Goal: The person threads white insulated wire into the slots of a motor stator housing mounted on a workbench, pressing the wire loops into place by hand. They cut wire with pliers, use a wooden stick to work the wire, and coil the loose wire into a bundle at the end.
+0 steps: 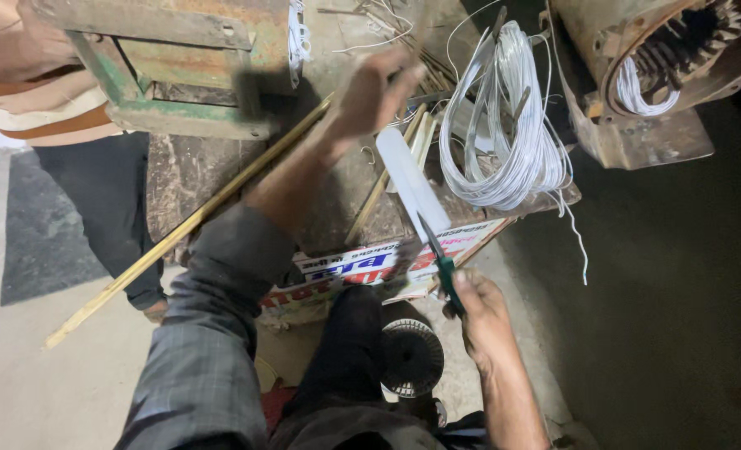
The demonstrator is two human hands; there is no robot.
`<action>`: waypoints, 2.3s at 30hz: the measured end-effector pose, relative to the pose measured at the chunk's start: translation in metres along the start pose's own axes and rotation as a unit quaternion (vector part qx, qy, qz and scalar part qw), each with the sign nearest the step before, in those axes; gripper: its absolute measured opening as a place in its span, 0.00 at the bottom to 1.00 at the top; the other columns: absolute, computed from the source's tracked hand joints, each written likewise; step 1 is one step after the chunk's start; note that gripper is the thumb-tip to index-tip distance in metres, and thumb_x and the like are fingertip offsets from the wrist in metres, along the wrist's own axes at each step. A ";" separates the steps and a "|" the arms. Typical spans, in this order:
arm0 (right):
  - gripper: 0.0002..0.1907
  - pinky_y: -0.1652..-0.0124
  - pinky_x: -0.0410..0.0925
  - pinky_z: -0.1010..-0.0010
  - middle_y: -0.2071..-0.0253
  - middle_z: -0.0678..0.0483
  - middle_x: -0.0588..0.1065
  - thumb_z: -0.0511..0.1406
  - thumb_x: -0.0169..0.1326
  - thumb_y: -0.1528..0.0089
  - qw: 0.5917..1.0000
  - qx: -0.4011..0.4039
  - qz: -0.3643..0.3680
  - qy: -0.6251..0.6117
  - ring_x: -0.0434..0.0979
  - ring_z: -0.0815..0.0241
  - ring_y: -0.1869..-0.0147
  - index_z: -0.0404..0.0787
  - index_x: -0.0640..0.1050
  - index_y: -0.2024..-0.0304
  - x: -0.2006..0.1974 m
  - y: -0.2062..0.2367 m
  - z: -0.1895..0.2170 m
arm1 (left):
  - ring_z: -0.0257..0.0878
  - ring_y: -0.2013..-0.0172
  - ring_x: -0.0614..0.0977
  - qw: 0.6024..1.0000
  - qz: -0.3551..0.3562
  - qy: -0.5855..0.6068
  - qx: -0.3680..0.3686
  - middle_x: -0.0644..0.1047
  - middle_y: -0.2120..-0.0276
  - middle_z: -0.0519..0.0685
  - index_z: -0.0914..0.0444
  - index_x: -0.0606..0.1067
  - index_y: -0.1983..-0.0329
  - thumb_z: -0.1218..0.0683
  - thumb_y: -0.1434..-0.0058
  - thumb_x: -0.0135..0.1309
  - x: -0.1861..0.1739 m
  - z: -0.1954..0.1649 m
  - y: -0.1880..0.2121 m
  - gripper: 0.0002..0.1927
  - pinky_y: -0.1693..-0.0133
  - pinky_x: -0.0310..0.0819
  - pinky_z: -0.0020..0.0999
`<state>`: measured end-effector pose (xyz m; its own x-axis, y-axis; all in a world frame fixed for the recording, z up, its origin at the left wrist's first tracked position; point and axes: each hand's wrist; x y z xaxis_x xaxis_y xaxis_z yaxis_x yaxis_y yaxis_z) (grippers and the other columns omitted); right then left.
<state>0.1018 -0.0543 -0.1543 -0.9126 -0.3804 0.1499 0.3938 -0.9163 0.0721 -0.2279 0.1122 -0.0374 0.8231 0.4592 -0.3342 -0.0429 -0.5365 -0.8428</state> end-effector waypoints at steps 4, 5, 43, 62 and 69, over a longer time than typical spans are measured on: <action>0.18 0.63 0.70 0.69 0.61 0.49 0.80 0.41 0.53 0.33 0.996 0.062 0.048 -0.031 0.79 0.60 0.58 0.31 0.79 0.53 0.027 -0.036 0.016 | 0.50 0.69 0.79 0.985 -0.023 -0.111 -0.128 0.76 0.71 0.57 0.66 0.73 0.60 0.52 0.29 0.55 -0.031 0.019 0.015 0.11 0.66 0.72 0.45; 0.19 0.61 0.72 0.67 0.60 0.47 0.80 0.41 0.52 0.32 0.993 0.083 0.052 -0.063 0.79 0.58 0.58 0.29 0.78 0.53 0.035 -0.043 0.022 | 0.52 0.68 0.81 0.979 -0.011 -0.123 -0.161 0.78 0.71 0.58 0.65 0.73 0.56 0.52 0.31 0.55 -0.040 0.024 0.019 0.11 0.66 0.73 0.47; 0.16 0.58 0.67 0.52 0.63 0.40 0.73 0.42 0.58 0.36 0.850 -0.211 -0.077 0.476 0.74 0.37 0.57 0.33 0.79 0.62 0.066 -0.023 0.032 | 0.53 0.61 0.81 0.942 0.043 -0.279 -0.178 0.78 0.66 0.54 0.58 0.81 0.64 0.61 0.45 0.58 -0.039 0.045 0.053 0.06 0.62 0.76 0.49; 0.15 0.60 0.64 0.72 0.69 0.54 0.74 0.39 0.53 0.31 0.970 -0.023 -0.070 0.231 0.70 0.66 0.63 0.31 0.78 0.63 -0.032 0.069 -0.014 | 0.43 0.53 0.79 0.837 0.411 -0.306 0.191 0.77 0.55 0.46 0.53 0.82 0.59 0.57 0.38 0.62 -0.056 -0.084 0.107 0.05 0.56 0.77 0.39; 0.16 0.62 0.66 0.72 0.68 0.54 0.76 0.40 0.53 0.33 0.983 -0.020 -0.082 0.160 0.72 0.65 0.65 0.31 0.79 0.64 -0.054 0.079 -0.026 | 0.52 0.54 0.79 0.888 0.403 -0.187 0.117 0.75 0.51 0.55 0.54 0.80 0.54 0.61 0.55 0.61 -0.067 -0.107 0.089 0.23 0.56 0.77 0.42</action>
<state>0.1795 -0.1093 -0.1827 -0.9536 -0.2418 -0.1794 0.2404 -0.9702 0.0298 -0.2264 -0.0417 -0.0447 0.2276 0.2201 -0.9486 -0.6856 -0.6555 -0.3166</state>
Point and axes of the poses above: each hand's wrist, its own y-axis away from the middle knuckle, its own x-axis out of the palm, z = x × y
